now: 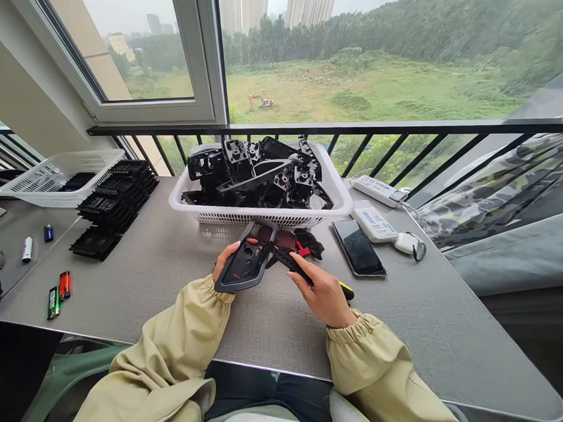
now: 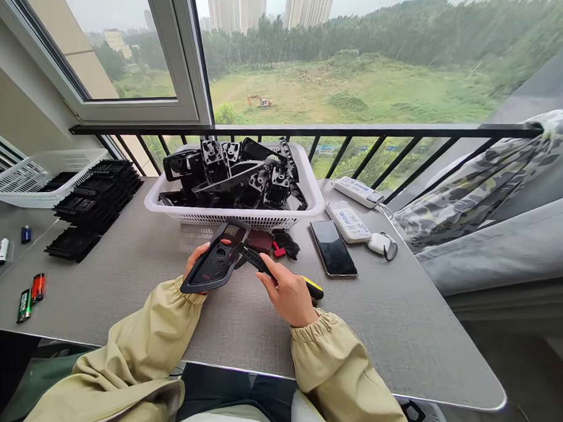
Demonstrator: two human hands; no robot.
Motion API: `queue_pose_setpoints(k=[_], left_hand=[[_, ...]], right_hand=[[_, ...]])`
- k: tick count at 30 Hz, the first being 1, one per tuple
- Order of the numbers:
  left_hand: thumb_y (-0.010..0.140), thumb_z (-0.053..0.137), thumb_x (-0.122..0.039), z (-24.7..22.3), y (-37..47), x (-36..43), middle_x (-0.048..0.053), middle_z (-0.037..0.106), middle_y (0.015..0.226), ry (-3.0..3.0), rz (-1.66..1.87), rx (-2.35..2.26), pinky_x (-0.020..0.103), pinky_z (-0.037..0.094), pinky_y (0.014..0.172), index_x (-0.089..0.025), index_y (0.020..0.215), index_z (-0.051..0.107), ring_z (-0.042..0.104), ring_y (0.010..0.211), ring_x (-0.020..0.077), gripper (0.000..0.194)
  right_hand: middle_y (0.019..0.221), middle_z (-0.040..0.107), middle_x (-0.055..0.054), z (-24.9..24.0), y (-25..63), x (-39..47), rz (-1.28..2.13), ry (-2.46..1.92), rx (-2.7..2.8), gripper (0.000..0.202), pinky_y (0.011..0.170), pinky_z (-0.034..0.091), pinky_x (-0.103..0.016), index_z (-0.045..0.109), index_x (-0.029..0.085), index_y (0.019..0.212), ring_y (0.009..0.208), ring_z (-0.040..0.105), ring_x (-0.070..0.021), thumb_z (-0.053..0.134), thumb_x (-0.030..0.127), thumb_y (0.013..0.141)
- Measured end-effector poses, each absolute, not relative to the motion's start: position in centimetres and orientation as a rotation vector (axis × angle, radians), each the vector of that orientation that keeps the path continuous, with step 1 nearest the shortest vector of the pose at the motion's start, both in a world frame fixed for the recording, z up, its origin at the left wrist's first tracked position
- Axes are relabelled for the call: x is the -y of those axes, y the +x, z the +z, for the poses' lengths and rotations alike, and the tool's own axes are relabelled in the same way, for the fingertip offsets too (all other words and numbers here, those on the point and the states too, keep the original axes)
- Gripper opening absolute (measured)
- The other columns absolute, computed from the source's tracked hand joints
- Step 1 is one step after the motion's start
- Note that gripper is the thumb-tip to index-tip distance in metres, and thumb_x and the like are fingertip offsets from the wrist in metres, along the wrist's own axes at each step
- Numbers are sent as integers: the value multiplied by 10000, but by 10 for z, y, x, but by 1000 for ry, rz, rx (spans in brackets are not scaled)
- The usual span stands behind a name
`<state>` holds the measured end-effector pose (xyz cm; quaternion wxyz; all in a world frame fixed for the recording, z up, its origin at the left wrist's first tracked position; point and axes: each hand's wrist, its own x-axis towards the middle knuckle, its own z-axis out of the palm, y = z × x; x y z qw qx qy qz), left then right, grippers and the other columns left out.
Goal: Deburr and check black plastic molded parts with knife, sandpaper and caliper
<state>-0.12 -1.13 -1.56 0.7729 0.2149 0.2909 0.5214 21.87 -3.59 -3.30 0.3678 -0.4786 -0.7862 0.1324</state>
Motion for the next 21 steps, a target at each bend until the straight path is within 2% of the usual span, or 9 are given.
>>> queue_pose_setpoints(k=[6,11,17,21], left_hand=[[805,562,-370,-15,-1,12,93,729,837,455,1118,-620,321,499,692,-124,975,689,669,720,200,325],[791,577,-378,-18,-1,12,107,728,828,428,1104,-642,323,494,694,-99,988,683,666,728,208,358],[770,591,-357,-18,1,12,103,724,826,377,1134,-688,317,491,720,-93,939,685,661,748,202,328],[734,638,-340,-23,6,13,56,712,832,289,1293,-801,317,491,744,-148,886,657,659,768,191,246]], right_hand=[[972,750,-109,-31,220,39,366,-1223,2007,441,600,535,-294,590,159,1288,603,665,-181,479,412,945],[824,747,-74,-28,218,41,346,-1273,2010,439,538,504,-278,611,147,1256,494,604,-154,472,419,941],[751,731,-56,-24,213,40,217,-1422,1958,403,564,506,-271,640,129,1189,506,617,-156,485,366,903],[816,741,-66,-24,213,40,213,-1489,1872,398,587,515,-277,630,135,1183,538,630,-165,474,347,884]])
